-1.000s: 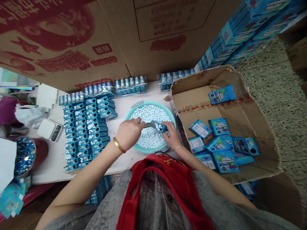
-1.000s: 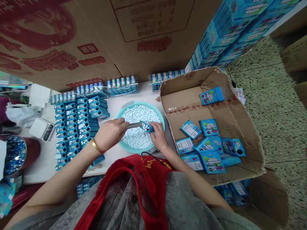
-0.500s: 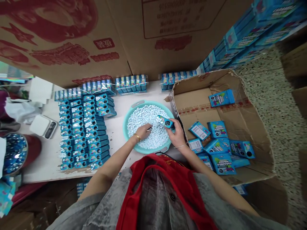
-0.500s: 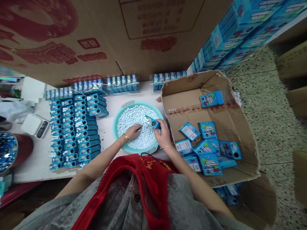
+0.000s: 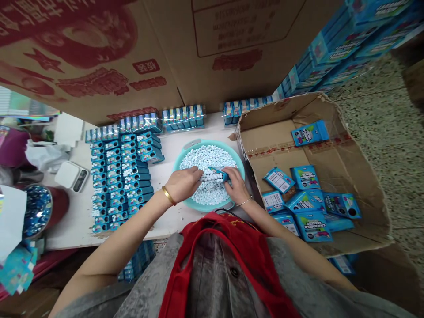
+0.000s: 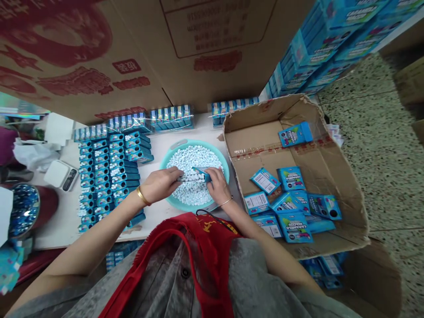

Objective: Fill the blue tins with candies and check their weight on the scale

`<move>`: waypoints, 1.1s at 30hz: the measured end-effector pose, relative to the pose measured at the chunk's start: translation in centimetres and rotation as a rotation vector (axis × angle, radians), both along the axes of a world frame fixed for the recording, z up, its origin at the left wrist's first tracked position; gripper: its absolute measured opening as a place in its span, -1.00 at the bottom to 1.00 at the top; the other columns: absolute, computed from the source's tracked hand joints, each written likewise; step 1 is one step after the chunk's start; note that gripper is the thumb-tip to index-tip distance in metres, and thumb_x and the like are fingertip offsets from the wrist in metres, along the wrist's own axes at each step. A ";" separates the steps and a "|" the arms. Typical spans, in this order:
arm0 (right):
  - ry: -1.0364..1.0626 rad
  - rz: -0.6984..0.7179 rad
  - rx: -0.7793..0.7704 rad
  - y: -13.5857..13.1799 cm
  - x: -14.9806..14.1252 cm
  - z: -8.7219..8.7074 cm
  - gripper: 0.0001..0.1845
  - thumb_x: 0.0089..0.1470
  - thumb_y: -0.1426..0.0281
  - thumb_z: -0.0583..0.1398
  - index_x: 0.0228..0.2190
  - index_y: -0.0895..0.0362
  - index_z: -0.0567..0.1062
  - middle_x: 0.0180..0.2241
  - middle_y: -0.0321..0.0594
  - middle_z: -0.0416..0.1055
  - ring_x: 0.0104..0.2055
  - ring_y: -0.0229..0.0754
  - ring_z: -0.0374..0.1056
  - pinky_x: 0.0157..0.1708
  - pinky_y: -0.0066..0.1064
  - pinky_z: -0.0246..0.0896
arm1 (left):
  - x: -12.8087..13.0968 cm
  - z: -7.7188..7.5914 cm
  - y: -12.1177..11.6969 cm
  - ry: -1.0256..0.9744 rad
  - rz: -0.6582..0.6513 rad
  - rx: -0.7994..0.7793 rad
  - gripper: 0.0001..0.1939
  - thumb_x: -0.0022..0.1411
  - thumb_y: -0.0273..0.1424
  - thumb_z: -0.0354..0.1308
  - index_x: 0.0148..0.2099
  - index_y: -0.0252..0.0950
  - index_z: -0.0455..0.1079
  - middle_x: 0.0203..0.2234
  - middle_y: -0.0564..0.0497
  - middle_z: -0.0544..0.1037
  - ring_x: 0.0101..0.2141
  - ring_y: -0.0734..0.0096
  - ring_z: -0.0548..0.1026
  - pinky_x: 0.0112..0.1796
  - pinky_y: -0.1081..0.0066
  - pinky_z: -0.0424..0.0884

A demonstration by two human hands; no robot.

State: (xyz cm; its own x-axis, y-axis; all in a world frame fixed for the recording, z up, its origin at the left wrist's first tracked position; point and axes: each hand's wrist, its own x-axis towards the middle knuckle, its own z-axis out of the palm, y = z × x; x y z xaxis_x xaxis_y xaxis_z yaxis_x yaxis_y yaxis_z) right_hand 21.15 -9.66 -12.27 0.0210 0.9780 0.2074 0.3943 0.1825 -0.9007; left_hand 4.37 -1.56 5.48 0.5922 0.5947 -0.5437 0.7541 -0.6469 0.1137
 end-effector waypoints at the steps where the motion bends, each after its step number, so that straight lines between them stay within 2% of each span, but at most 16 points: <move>1: -0.007 0.011 0.006 -0.1 -0.2 0.0 -0.49 -0.05 0.60 0.03 -0.02 0.07 0.31 -0.04 -0.06 0.33 0.08 0.01 0.22 0.21 0.10 -0.02 | 1.1 0.7 -0.3 0.085 -0.019 0.039 -0.80 0.29 -0.44 -0.03 -0.07 -0.35 0.33 -0.24 -0.11 0.47 -0.24 0.23 0.49 -0.32 0.34 0.37; 4: -0.012 0.025 0.021 -0.3 -0.6 -0.2 -0.49 -0.03 0.60 0.02 -0.01 0.08 0.30 -0.03 -0.05 0.33 0.09 0.00 0.22 0.23 0.11 -0.06 | 3.6 2.4 -1.3 0.202 -0.080 0.122 -0.80 0.30 -0.52 -0.09 -0.13 -0.36 0.35 -0.30 -0.12 0.46 -0.27 0.22 0.49 -0.35 0.34 0.35; 7: 0.005 0.012 0.012 -0.4 -0.5 -0.5 -0.51 -0.03 0.60 0.02 -0.02 0.10 0.31 -0.03 -0.04 0.34 0.09 0.01 0.23 0.22 0.11 -0.05 | 3.8 3.2 -1.5 0.180 -0.119 0.155 -0.79 0.31 -0.52 -0.10 -0.15 -0.33 0.37 -0.33 -0.11 0.45 -0.27 0.24 0.47 -0.33 0.34 0.34; 9: 0.021 -0.009 -0.002 -0.4 -0.2 -0.6 -0.52 -0.03 0.59 0.03 -0.03 0.10 0.32 -0.04 -0.04 0.34 0.07 0.01 0.23 0.22 0.10 -0.04 | 2.5 2.7 -0.8 0.153 -0.088 0.191 -0.78 0.31 -0.50 -0.09 -0.11 -0.31 0.36 -0.32 -0.10 0.44 -0.28 0.25 0.46 -0.34 0.34 0.33; 10: 0.028 -0.021 -0.008 -0.3 0.0 -0.6 -0.52 -0.04 0.59 0.03 -0.04 0.09 0.32 -0.05 -0.05 0.34 0.07 0.01 0.24 0.22 0.10 -0.03 | 1.5 1.8 -0.2 0.146 -0.052 0.208 -0.78 0.31 -0.48 -0.09 -0.09 -0.31 0.36 -0.30 -0.10 0.43 -0.28 0.25 0.46 -0.34 0.34 0.33; 12: 0.042 -0.052 -0.014 -0.2 0.4 -0.5 -0.52 -0.04 0.58 0.04 -0.04 0.08 0.32 -0.06 -0.06 0.34 0.06 0.00 0.24 0.21 0.09 -0.02 | -1.0 -1.0 1.2 0.136 0.056 0.210 -0.77 0.32 -0.44 -0.09 -0.07 -0.32 0.34 -0.25 -0.12 0.43 -0.25 0.24 0.45 -0.32 0.33 0.34; 15: 0.064 -0.088 -0.018 0.1 0.9 -0.3 -0.53 -0.04 0.56 0.04 -0.05 0.07 0.33 -0.07 -0.07 0.33 0.04 0.01 0.25 0.16 0.06 0.07 | -3.9 -7.1 2.1 0.053 0.211 0.084 -0.78 0.29 -0.47 -0.08 -0.08 -0.34 0.35 -0.21 -0.15 0.42 -0.19 0.23 0.43 -0.22 0.31 0.33; 17: 0.068 -0.097 -0.026 0.3 1.2 0.0 -0.54 -0.04 0.55 0.05 -0.06 0.07 0.33 -0.07 -0.07 0.34 0.03 0.00 0.26 0.12 0.02 0.13 | -4.6 -11.3 1.4 -0.009 0.232 0.003 -0.79 0.27 -0.50 -0.06 -0.11 -0.32 0.36 -0.21 -0.14 0.43 -0.18 0.24 0.43 -0.19 0.31 0.33; 19: 0.066 -0.108 -0.041 0.5 1.3 0.3 -0.57 -0.02 0.54 0.07 -0.06 0.07 0.33 -0.07 -0.07 0.34 0.03 0.00 0.27 0.09 -0.02 0.17 | -4.2 -14.5 0.0 -0.077 0.235 -0.053 -0.79 0.28 -0.47 -0.05 -0.09 -0.30 0.35 -0.20 -0.11 0.44 -0.17 0.26 0.44 -0.19 0.33 0.34; 21: 0.064 -0.129 -0.054 0.7 1.4 0.4 -0.61 0.01 0.50 0.09 -0.07 0.07 0.34 -0.08 -0.07 0.34 0.01 -0.01 0.28 0.05 -0.06 0.20 | -3.4 -16.6 -1.5 -0.160 0.251 -0.100 -0.77 0.30 -0.44 -0.07 -0.04 -0.28 0.32 -0.16 -0.09 0.45 -0.15 0.29 0.44 -0.17 0.34 0.35; 23: 0.062 -0.156 -0.062 0.8 1.5 0.4 -0.64 0.04 0.46 0.11 -0.07 0.08 0.34 -0.09 -0.07 0.35 -0.01 -0.01 0.29 0.02 -0.09 0.23 | -2.9 -17.4 -2.6 -0.251 0.263 -0.150 -0.76 0.30 -0.43 -0.06 0.00 -0.28 0.29 -0.12 -0.07 0.45 -0.12 0.34 0.44 -0.12 0.38 0.35; 25: 0.058 -0.179 -0.066 1.0 1.6 0.2 -0.65 0.05 0.43 0.13 -0.08 0.08 0.34 -0.10 -0.08 0.36 -0.03 -0.02 0.30 0.00 -0.11 0.24 | -3.0 -17.1 -3.2 -0.336 0.265 -0.203 -0.75 0.30 -0.40 -0.02 0.01 -0.30 0.28 -0.11 -0.05 0.46 -0.12 0.40 0.45 -0.10 0.43 0.35; 27: 0.058 -0.194 -0.068 1.1 1.8 0.0 -0.66 0.05 0.41 0.14 -0.08 0.08 0.34 -0.11 -0.08 0.36 -0.04 -0.02 0.31 -0.02 -0.12 0.25 | -3.7 -15.9 -3.2 -0.403 0.265 -0.242 -0.75 0.30 -0.36 0.01 0.00 -0.31 0.28 -0.13 -0.05 0.47 -0.16 0.43 0.46 -0.12 0.45 0.36; 30: 0.061 -0.186 -0.062 1.1 2.0 -0.3 -0.64 0.04 0.42 0.14 -0.07 0.08 0.33 -0.10 -0.08 0.35 -0.03 -0.02 0.30 -0.01 -0.11 0.24 | -5.1 -12.3 -2.6 -0.551 0.265 -0.258 -0.75 0.30 -0.30 0.03 -0.04 -0.32 0.30 -0.20 -0.07 0.48 -0.22 0.42 0.45 -0.17 0.43 0.37; 33: 0.065 -0.133 -0.035 0.8 1.7 -0.4 -0.60 0.00 0.50 0.09 -0.07 0.09 0.34 -0.09 -0.07 0.34 0.00 -0.01 0.28 0.04 -0.07 0.21 | -5.2 -7.6 -1.6 -0.618 0.222 -0.216 -0.75 0.30 -0.28 0.04 -0.05 -0.33 0.31 -0.24 -0.07 0.48 -0.24 0.40 0.44 -0.19 0.41 0.37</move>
